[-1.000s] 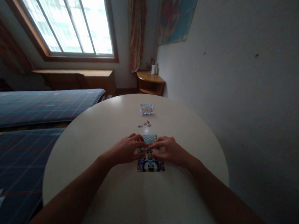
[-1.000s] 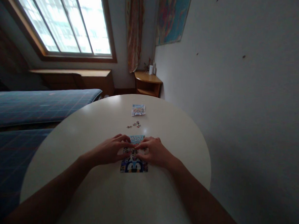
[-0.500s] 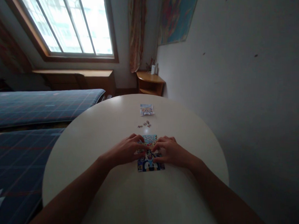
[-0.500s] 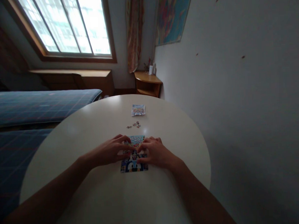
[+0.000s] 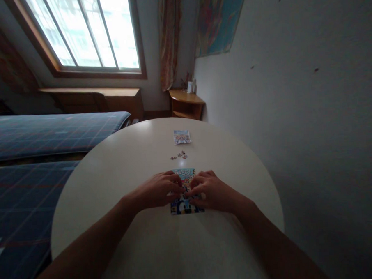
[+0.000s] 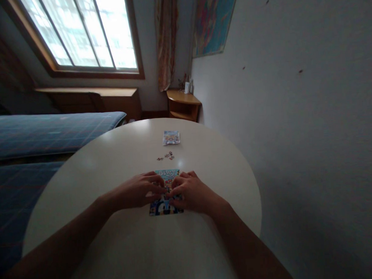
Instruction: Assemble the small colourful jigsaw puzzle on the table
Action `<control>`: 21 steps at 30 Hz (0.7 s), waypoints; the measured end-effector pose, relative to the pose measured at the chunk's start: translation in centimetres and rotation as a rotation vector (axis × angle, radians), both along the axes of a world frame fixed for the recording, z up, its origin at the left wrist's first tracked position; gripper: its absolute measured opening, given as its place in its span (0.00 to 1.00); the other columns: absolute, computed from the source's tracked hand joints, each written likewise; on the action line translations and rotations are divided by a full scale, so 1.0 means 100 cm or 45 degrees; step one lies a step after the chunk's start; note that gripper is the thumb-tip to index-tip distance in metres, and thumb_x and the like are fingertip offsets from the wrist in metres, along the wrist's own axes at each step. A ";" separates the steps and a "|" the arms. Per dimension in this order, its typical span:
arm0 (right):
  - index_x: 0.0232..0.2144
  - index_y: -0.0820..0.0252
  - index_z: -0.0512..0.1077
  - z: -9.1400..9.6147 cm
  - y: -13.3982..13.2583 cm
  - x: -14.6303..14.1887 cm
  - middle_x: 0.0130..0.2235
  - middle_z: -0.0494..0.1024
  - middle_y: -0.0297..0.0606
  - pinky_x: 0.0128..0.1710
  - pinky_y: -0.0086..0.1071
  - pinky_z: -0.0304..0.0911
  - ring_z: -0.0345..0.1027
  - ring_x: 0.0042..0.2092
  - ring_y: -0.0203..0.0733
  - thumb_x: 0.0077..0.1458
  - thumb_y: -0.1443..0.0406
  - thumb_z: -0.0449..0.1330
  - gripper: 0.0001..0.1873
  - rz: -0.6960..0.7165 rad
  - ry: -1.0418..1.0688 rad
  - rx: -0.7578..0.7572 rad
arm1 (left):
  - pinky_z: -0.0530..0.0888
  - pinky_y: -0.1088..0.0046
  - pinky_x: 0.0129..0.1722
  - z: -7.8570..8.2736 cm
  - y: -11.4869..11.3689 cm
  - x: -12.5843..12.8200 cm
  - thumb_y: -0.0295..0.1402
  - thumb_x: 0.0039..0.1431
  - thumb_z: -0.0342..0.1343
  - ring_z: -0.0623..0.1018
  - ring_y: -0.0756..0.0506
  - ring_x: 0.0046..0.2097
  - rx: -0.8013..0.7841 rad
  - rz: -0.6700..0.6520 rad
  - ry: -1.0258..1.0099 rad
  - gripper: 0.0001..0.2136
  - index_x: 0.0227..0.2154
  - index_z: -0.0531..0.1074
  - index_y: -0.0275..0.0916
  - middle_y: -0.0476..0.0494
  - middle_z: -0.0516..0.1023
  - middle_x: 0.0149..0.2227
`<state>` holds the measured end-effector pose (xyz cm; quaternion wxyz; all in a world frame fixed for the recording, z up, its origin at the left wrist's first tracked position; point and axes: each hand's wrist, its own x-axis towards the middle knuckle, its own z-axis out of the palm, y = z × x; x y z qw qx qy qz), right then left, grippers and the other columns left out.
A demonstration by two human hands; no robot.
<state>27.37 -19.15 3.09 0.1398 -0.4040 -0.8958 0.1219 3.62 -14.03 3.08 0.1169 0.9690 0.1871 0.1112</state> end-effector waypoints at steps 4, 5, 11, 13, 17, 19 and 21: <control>0.40 0.46 0.80 0.004 -0.002 -0.001 0.43 0.79 0.34 0.52 0.41 0.49 0.68 0.48 0.43 0.55 0.60 0.66 0.08 0.022 0.032 -0.002 | 0.69 0.69 0.48 0.000 0.000 0.001 0.31 0.62 0.57 0.75 0.47 0.45 -0.017 0.009 -0.024 0.09 0.42 0.78 0.48 0.49 0.77 0.43; 0.39 0.47 0.80 0.004 -0.001 -0.001 0.43 0.79 0.34 0.52 0.41 0.50 0.69 0.48 0.43 0.55 0.60 0.66 0.08 0.026 0.054 -0.001 | 0.70 0.70 0.48 0.000 0.000 0.000 0.31 0.62 0.57 0.75 0.47 0.45 -0.020 0.016 -0.026 0.08 0.41 0.78 0.48 0.49 0.77 0.43; 0.39 0.53 0.79 -0.004 0.020 0.008 0.42 0.79 0.38 0.48 0.38 0.56 0.71 0.45 0.42 0.58 0.62 0.63 0.06 -0.178 0.181 0.113 | 0.71 0.70 0.45 -0.005 0.012 -0.007 0.35 0.65 0.54 0.75 0.47 0.44 0.033 0.235 -0.080 0.08 0.41 0.78 0.44 0.46 0.78 0.42; 0.36 0.56 0.79 -0.007 0.034 0.009 0.41 0.79 0.39 0.45 0.35 0.59 0.71 0.43 0.41 0.57 0.65 0.63 0.05 -0.268 0.187 0.113 | 0.72 0.69 0.45 -0.008 0.018 -0.010 0.35 0.65 0.53 0.75 0.46 0.44 0.068 0.354 -0.099 0.09 0.41 0.78 0.43 0.45 0.78 0.42; 0.37 0.57 0.80 -0.005 0.067 0.002 0.40 0.79 0.39 0.41 0.31 0.62 0.71 0.39 0.38 0.55 0.68 0.63 0.07 -0.370 0.040 0.084 | 0.73 0.69 0.44 -0.015 0.030 -0.016 0.34 0.65 0.51 0.75 0.45 0.45 0.093 0.518 -0.095 0.09 0.38 0.78 0.44 0.46 0.78 0.43; 0.38 0.55 0.80 0.000 0.085 -0.007 0.42 0.79 0.38 0.44 0.32 0.62 0.72 0.41 0.39 0.57 0.65 0.62 0.08 -0.455 -0.067 0.079 | 0.73 0.69 0.43 -0.018 0.035 -0.018 0.34 0.65 0.51 0.75 0.45 0.46 0.106 0.567 -0.102 0.10 0.38 0.78 0.44 0.46 0.78 0.44; 0.41 0.53 0.80 0.004 0.101 -0.019 0.45 0.79 0.37 0.47 0.34 0.61 0.71 0.46 0.42 0.58 0.62 0.61 0.10 -0.531 -0.137 0.076 | 0.73 0.68 0.44 -0.021 0.038 -0.021 0.35 0.65 0.51 0.75 0.44 0.47 0.109 0.598 -0.116 0.10 0.39 0.78 0.44 0.45 0.77 0.45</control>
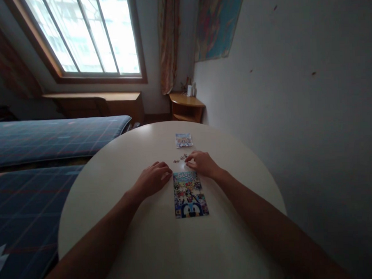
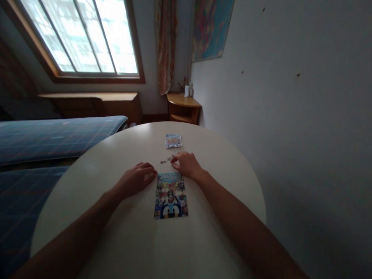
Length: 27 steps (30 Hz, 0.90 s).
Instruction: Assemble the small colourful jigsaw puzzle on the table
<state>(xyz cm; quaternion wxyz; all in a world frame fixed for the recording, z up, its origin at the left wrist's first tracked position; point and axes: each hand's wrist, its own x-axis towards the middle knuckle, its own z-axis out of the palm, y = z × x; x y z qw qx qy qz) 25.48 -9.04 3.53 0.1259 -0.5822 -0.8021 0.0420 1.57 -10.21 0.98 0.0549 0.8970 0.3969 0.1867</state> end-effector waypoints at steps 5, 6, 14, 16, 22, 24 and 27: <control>0.44 0.53 0.79 0.004 0.027 -0.025 0.47 0.79 0.41 0.49 0.39 0.59 0.69 0.51 0.48 0.57 0.54 0.61 0.16 -0.020 -0.070 -0.024 | 0.73 0.66 0.47 -0.004 0.004 -0.003 0.35 0.65 0.50 0.74 0.43 0.49 -0.012 0.038 -0.008 0.10 0.40 0.77 0.44 0.46 0.77 0.47; 0.43 0.53 0.79 0.004 0.030 -0.028 0.48 0.79 0.41 0.50 0.40 0.59 0.69 0.52 0.49 0.56 0.53 0.62 0.16 -0.011 -0.087 -0.039 | 0.73 0.66 0.47 -0.004 0.003 -0.003 0.36 0.66 0.50 0.74 0.43 0.49 -0.011 0.046 -0.008 0.10 0.41 0.76 0.44 0.45 0.77 0.47; 0.38 0.53 0.81 0.007 0.045 -0.035 0.48 0.79 0.42 0.47 0.38 0.59 0.68 0.52 0.50 0.55 0.55 0.63 0.13 0.049 -0.182 -0.210 | 0.74 0.65 0.46 -0.007 0.003 -0.002 0.36 0.66 0.50 0.74 0.43 0.50 0.005 0.055 -0.020 0.10 0.43 0.76 0.44 0.45 0.77 0.47; 0.37 0.54 0.81 0.008 0.045 -0.034 0.46 0.80 0.42 0.48 0.38 0.58 0.69 0.52 0.50 0.55 0.55 0.63 0.13 0.073 -0.180 -0.219 | 0.74 0.66 0.47 -0.007 0.004 -0.002 0.36 0.66 0.50 0.74 0.44 0.49 0.002 0.059 -0.026 0.10 0.44 0.75 0.44 0.44 0.77 0.48; 0.38 0.55 0.79 0.004 0.035 -0.031 0.42 0.82 0.39 0.49 0.38 0.57 0.71 0.48 0.47 0.55 0.57 0.63 0.11 0.100 -0.089 -0.138 | 0.74 0.65 0.47 -0.002 0.001 0.001 0.36 0.66 0.49 0.74 0.43 0.50 -0.020 0.086 -0.010 0.12 0.47 0.74 0.42 0.43 0.76 0.49; 0.38 0.56 0.78 0.002 0.033 -0.031 0.41 0.82 0.39 0.49 0.38 0.56 0.72 0.48 0.47 0.55 0.58 0.64 0.10 0.102 -0.052 -0.103 | 0.74 0.64 0.46 -0.002 0.000 0.002 0.36 0.66 0.49 0.74 0.42 0.51 -0.030 0.098 -0.002 0.12 0.48 0.73 0.42 0.42 0.76 0.49; 0.39 0.56 0.78 0.000 0.029 -0.031 0.41 0.82 0.38 0.48 0.38 0.56 0.72 0.46 0.46 0.55 0.61 0.64 0.09 0.114 0.004 -0.066 | 0.74 0.63 0.47 -0.003 -0.001 0.003 0.36 0.65 0.50 0.73 0.41 0.52 -0.042 0.128 -0.019 0.13 0.50 0.72 0.42 0.42 0.76 0.51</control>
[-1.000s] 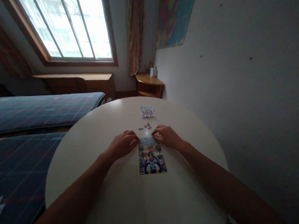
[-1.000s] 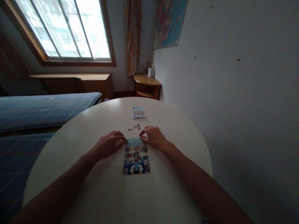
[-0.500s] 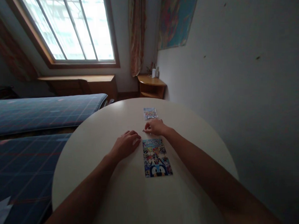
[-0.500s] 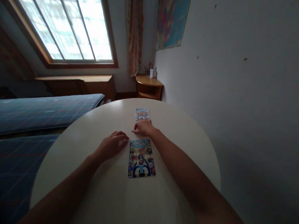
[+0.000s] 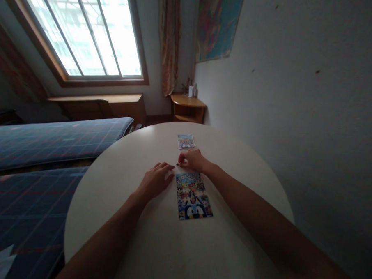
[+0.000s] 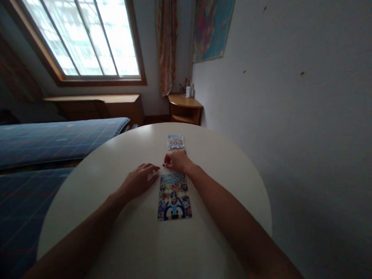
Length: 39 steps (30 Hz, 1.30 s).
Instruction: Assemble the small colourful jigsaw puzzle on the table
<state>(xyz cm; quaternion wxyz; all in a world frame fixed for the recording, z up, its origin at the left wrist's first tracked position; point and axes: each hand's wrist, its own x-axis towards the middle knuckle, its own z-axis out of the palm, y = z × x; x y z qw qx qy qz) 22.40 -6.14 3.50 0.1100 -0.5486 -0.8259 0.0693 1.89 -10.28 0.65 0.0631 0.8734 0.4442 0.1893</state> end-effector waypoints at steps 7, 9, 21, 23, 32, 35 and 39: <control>0.39 0.55 0.78 -0.001 -0.038 0.007 0.36 0.81 0.35 0.41 0.31 0.59 0.73 0.40 0.38 0.57 0.62 0.64 0.08 0.116 0.318 -0.012 | 0.73 0.66 0.46 0.002 -0.005 0.007 0.37 0.63 0.53 0.77 0.44 0.45 -0.076 0.032 -0.246 0.10 0.44 0.74 0.42 0.44 0.79 0.45; 0.38 0.59 0.77 -0.003 -0.055 0.012 0.36 0.81 0.36 0.40 0.29 0.61 0.73 0.38 0.36 0.55 0.65 0.65 0.07 0.143 0.489 -0.045 | 0.72 0.69 0.43 0.007 -0.010 0.011 0.36 0.63 0.53 0.78 0.46 0.40 -0.142 -0.004 -0.316 0.08 0.38 0.76 0.41 0.46 0.81 0.39; 0.40 0.57 0.77 -0.012 -0.098 0.043 0.37 0.81 0.37 0.45 0.34 0.64 0.74 0.41 0.40 0.58 0.66 0.61 0.07 0.063 0.638 -0.056 | 0.67 0.75 0.31 0.012 -0.027 0.024 0.35 0.58 0.54 0.75 0.50 0.30 -0.443 -0.076 -0.255 0.10 0.33 0.79 0.39 0.47 0.81 0.31; 0.40 0.57 0.77 -0.010 -0.098 0.047 0.37 0.81 0.37 0.45 0.36 0.63 0.73 0.41 0.40 0.59 0.65 0.61 0.07 0.036 0.587 -0.020 | 0.67 0.75 0.31 0.012 -0.027 0.024 0.36 0.58 0.54 0.74 0.50 0.30 -0.431 -0.060 -0.234 0.10 0.33 0.80 0.40 0.47 0.81 0.31; 0.36 0.54 0.78 -0.009 -0.103 0.047 0.38 0.81 0.35 0.50 0.41 0.55 0.72 0.43 0.42 0.53 0.64 0.67 0.06 0.090 0.447 -0.025 | 0.65 0.75 0.30 0.012 -0.034 0.029 0.37 0.57 0.55 0.74 0.49 0.29 -0.416 0.018 -0.168 0.09 0.33 0.81 0.43 0.48 0.81 0.30; 0.37 0.52 0.79 -0.010 -0.105 0.046 0.38 0.81 0.36 0.50 0.42 0.53 0.71 0.45 0.44 0.55 0.61 0.66 0.06 0.154 0.379 -0.002 | 0.65 0.75 0.30 0.014 -0.037 0.031 0.37 0.56 0.55 0.75 0.48 0.30 -0.402 0.069 -0.139 0.09 0.32 0.81 0.43 0.48 0.82 0.31; 0.37 0.49 0.80 -0.010 -0.107 0.044 0.40 0.81 0.36 0.49 0.41 0.53 0.70 0.46 0.44 0.57 0.61 0.65 0.05 0.210 0.306 -0.016 | 0.66 0.75 0.29 0.018 -0.042 0.034 0.36 0.56 0.54 0.77 0.48 0.30 -0.418 0.109 -0.106 0.10 0.31 0.81 0.42 0.47 0.82 0.31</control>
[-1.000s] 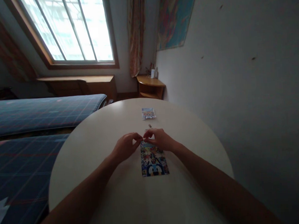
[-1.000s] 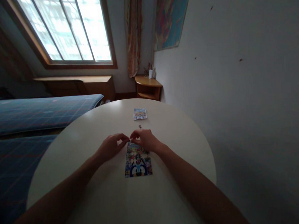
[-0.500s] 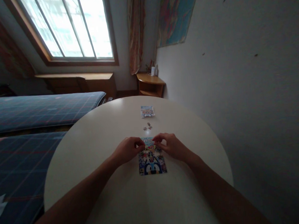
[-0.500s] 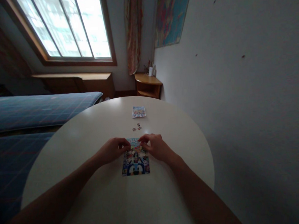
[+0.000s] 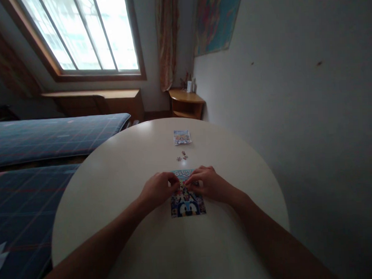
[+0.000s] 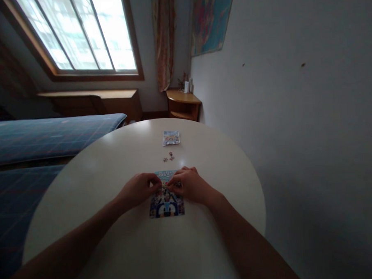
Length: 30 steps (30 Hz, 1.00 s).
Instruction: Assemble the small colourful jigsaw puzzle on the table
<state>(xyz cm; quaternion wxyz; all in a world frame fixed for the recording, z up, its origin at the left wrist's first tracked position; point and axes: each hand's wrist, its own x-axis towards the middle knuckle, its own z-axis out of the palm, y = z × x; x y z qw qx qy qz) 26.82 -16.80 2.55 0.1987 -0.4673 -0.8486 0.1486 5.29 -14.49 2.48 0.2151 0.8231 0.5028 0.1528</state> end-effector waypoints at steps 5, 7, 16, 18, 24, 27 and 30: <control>0.39 0.48 0.81 0.001 -0.001 -0.002 0.41 0.81 0.37 0.47 0.41 0.52 0.69 0.46 0.45 0.56 0.62 0.65 0.07 0.047 -0.065 0.021 | 0.68 0.73 0.33 0.003 -0.003 0.003 0.35 0.55 0.55 0.78 0.46 0.33 0.009 0.019 0.014 0.08 0.29 0.80 0.42 0.47 0.82 0.31; 0.40 0.47 0.81 0.002 -0.003 -0.002 0.41 0.81 0.37 0.47 0.41 0.52 0.69 0.46 0.45 0.56 0.61 0.65 0.08 0.063 -0.090 0.041 | 0.69 0.72 0.35 0.003 -0.004 0.004 0.34 0.55 0.55 0.79 0.46 0.33 0.014 0.030 0.027 0.08 0.29 0.80 0.43 0.48 0.82 0.31; 0.44 0.48 0.79 0.007 -0.010 -0.006 0.43 0.80 0.37 0.46 0.40 0.55 0.68 0.45 0.46 0.57 0.60 0.64 0.11 0.138 -0.289 0.162 | 0.69 0.70 0.36 0.008 -0.008 0.004 0.34 0.56 0.55 0.79 0.43 0.36 0.044 0.072 0.109 0.07 0.31 0.79 0.45 0.48 0.82 0.34; 0.45 0.48 0.79 0.009 -0.010 -0.007 0.43 0.80 0.39 0.45 0.40 0.57 0.68 0.45 0.46 0.57 0.59 0.64 0.12 0.152 -0.342 0.175 | 0.69 0.71 0.36 0.008 -0.008 0.004 0.34 0.57 0.55 0.79 0.43 0.37 0.050 0.069 0.119 0.07 0.31 0.79 0.45 0.48 0.82 0.34; 0.45 0.49 0.79 0.013 -0.014 -0.010 0.43 0.79 0.40 0.44 0.39 0.59 0.69 0.45 0.47 0.58 0.60 0.63 0.12 0.163 -0.434 0.201 | 0.70 0.69 0.39 0.004 -0.006 0.003 0.34 0.58 0.56 0.79 0.42 0.40 0.076 0.025 0.157 0.07 0.32 0.80 0.45 0.46 0.81 0.37; 0.45 0.51 0.79 0.014 -0.015 -0.011 0.43 0.79 0.41 0.45 0.40 0.60 0.69 0.45 0.47 0.58 0.60 0.63 0.13 0.163 -0.428 0.183 | 0.70 0.71 0.39 0.005 -0.003 0.001 0.34 0.58 0.56 0.78 0.44 0.40 0.041 0.021 0.153 0.07 0.33 0.80 0.45 0.47 0.81 0.37; 0.46 0.53 0.78 0.015 -0.015 -0.012 0.44 0.79 0.41 0.47 0.40 0.61 0.69 0.46 0.47 0.58 0.59 0.63 0.14 0.148 -0.411 0.169 | 0.69 0.72 0.39 0.005 0.001 -0.004 0.37 0.58 0.57 0.78 0.45 0.39 0.027 0.044 0.149 0.08 0.34 0.80 0.44 0.47 0.82 0.37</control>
